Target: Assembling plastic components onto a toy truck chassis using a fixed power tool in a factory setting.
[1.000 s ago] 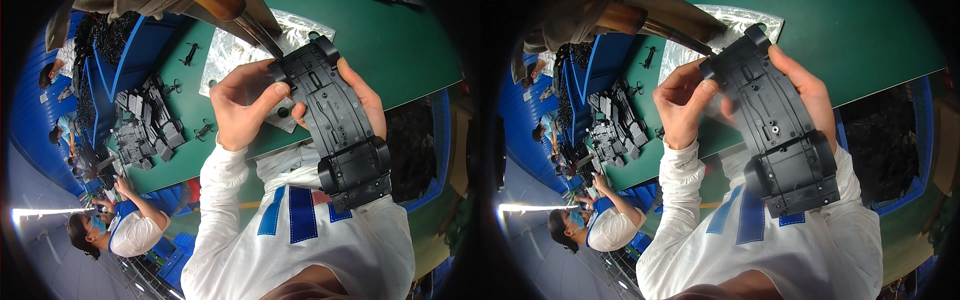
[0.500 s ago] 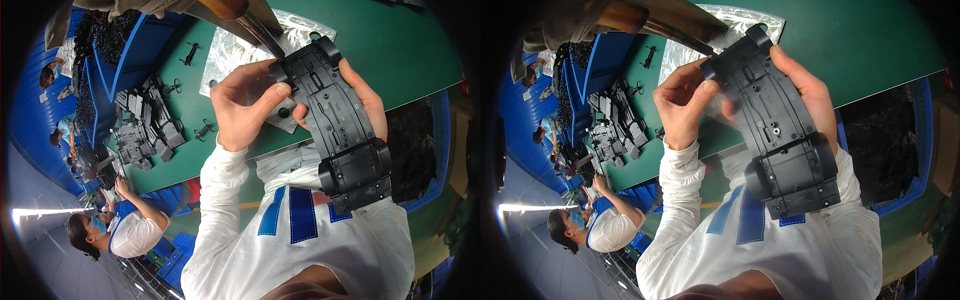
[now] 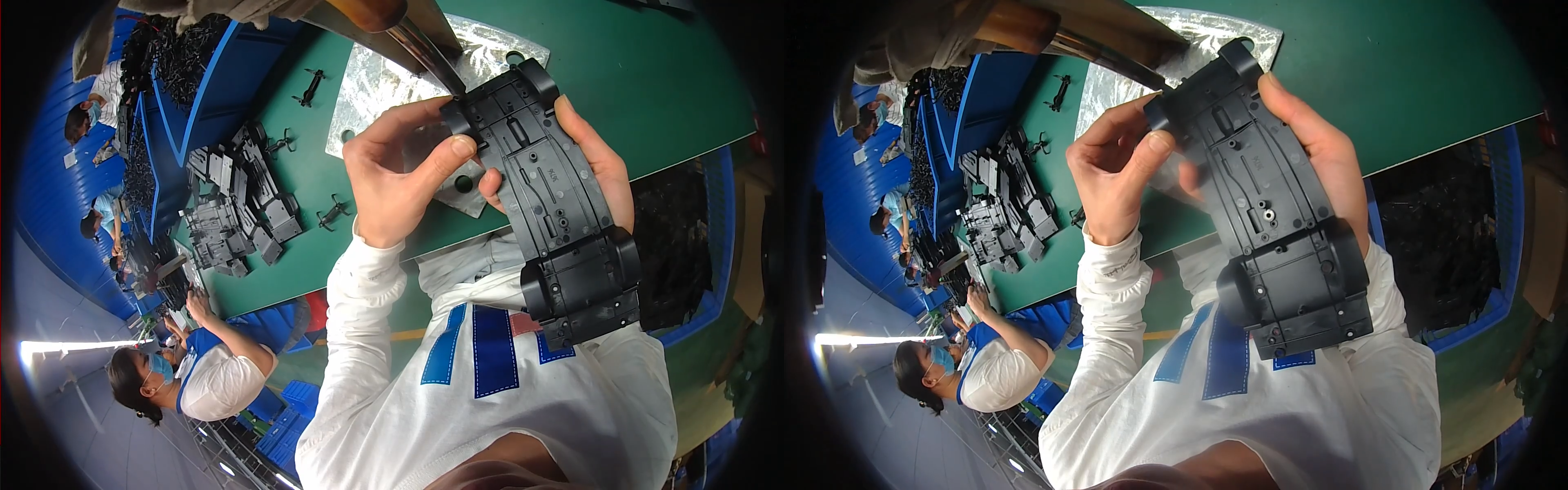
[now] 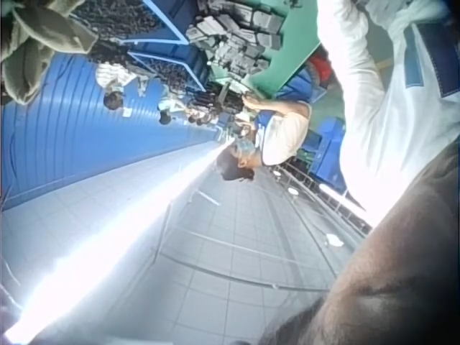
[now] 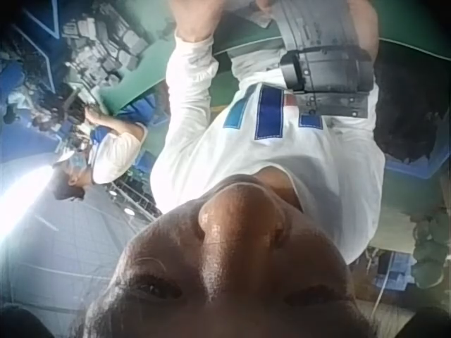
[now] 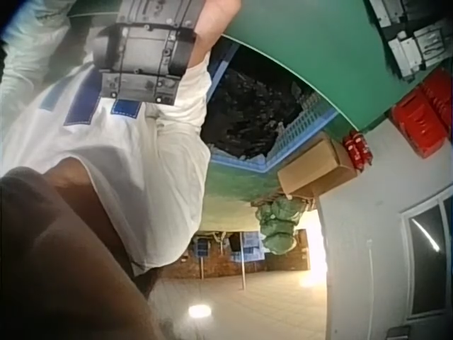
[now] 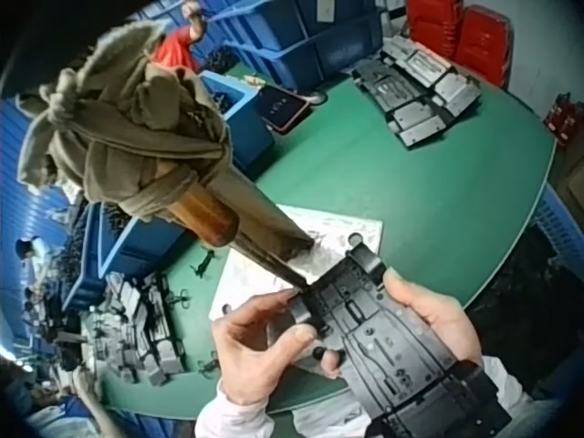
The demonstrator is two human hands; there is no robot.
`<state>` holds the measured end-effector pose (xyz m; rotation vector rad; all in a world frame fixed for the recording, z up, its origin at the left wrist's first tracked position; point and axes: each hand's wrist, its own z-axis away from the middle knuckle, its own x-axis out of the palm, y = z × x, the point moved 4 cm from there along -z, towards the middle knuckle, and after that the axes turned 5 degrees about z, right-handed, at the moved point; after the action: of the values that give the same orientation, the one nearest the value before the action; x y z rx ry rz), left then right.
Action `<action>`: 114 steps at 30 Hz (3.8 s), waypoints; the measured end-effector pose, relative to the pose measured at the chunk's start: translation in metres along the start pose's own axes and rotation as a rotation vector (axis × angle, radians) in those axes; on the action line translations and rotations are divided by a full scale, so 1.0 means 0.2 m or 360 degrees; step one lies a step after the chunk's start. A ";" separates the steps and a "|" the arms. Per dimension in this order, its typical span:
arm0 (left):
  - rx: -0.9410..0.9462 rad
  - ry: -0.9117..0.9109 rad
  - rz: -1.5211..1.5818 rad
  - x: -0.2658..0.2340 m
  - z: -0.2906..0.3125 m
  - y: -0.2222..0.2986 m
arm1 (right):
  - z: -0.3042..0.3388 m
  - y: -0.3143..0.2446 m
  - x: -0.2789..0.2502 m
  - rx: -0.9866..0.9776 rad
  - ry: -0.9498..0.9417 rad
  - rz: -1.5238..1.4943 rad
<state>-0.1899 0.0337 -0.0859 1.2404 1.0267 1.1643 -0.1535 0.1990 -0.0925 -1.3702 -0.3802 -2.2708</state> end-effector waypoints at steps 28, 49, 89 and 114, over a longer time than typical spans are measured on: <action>-0.0081 0.0010 0.0097 -0.01 0.00 -0.03 | -0.01 -0.01 -0.01 0.0032 0.0007 0.0071; -0.0183 0.0108 0.0027 -0.10 0.00 -0.05 | -0.12 0.08 -0.06 0.0209 -0.0091 -0.0339; -0.0098 0.0243 0.0028 -0.19 0.00 -0.01 | -0.04 0.12 0.03 0.0411 -0.0217 -0.0113; -0.0120 0.0244 0.0030 -0.20 0.00 -0.01 | -0.03 0.12 0.05 0.0368 -0.0231 0.0023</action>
<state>-0.1953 -0.0055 -0.0892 1.1174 1.0757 1.3166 -0.1502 0.1736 -0.0858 -1.4142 -0.6566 -2.0474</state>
